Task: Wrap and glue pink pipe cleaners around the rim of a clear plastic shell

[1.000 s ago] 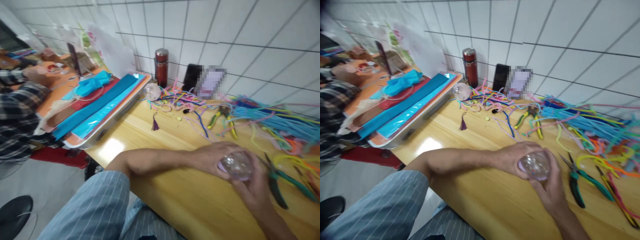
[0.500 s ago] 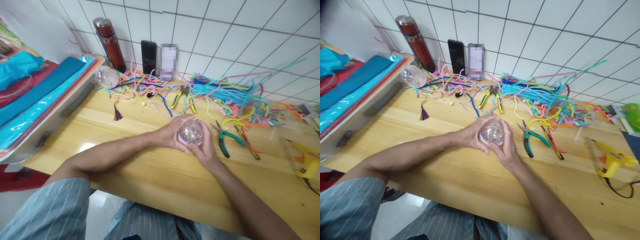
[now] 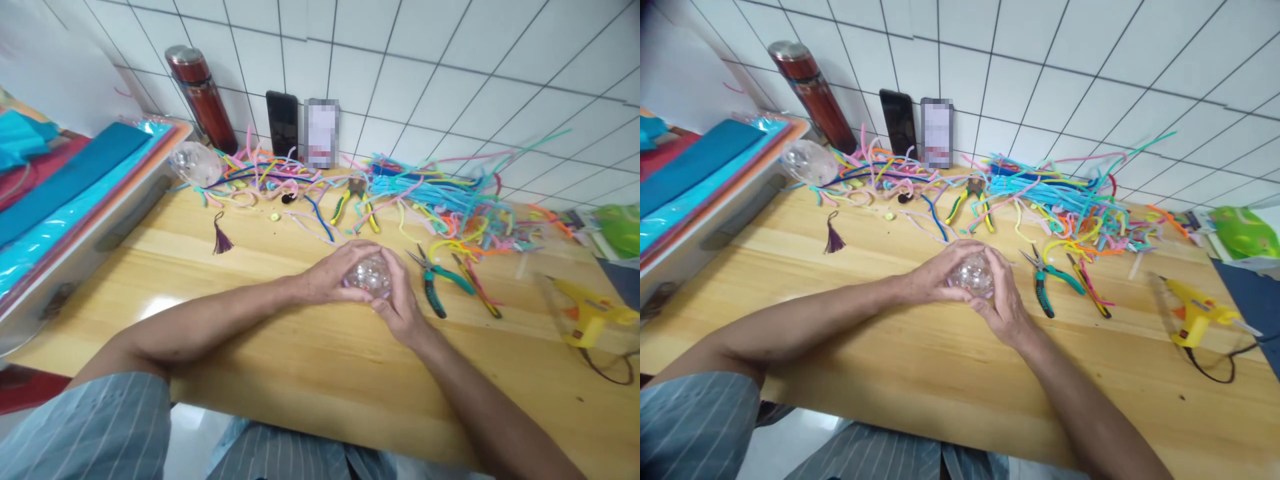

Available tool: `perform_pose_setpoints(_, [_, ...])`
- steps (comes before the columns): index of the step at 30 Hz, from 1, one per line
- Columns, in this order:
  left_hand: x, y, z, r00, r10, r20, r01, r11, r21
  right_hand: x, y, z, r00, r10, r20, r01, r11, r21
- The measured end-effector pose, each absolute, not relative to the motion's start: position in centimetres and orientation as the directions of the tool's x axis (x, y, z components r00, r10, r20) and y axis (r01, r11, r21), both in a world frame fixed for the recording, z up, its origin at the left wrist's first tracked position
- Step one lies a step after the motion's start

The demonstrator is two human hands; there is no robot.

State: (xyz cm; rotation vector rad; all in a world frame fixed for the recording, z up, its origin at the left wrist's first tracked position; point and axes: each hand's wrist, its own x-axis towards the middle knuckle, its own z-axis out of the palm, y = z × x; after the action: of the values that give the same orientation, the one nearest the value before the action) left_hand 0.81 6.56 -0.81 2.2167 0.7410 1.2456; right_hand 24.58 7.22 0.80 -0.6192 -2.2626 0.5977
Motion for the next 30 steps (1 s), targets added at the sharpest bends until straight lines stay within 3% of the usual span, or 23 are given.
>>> perform_pose_setpoints(12, [0.4,6.7,-0.4,0.477,0.652,0.59,0.218,-0.737,0.64,24.6,7.5,0.4,-0.619,0.609,0.496,0.276,0.76,-0.589])
perform_pose_setpoints(18, [0.7,5.4,0.3,0.383,0.667,0.639,0.284,-0.743,0.605,24.4,7.4,0.0,-0.598,0.614,0.515,0.305,0.768,-0.563])
perform_pose_setpoints(25, [0.9,5.5,0.1,0.46,0.685,0.564,0.331,-0.722,0.607,24.2,7.1,0.3,-0.599,0.629,0.495,0.337,0.759,-0.557])
perform_pose_setpoints(30, [0.7,6.2,-0.8,0.469,0.655,0.592,0.302,-0.749,0.59,24.2,7.3,-0.5,-0.575,0.649,0.498,0.382,0.751,-0.538])
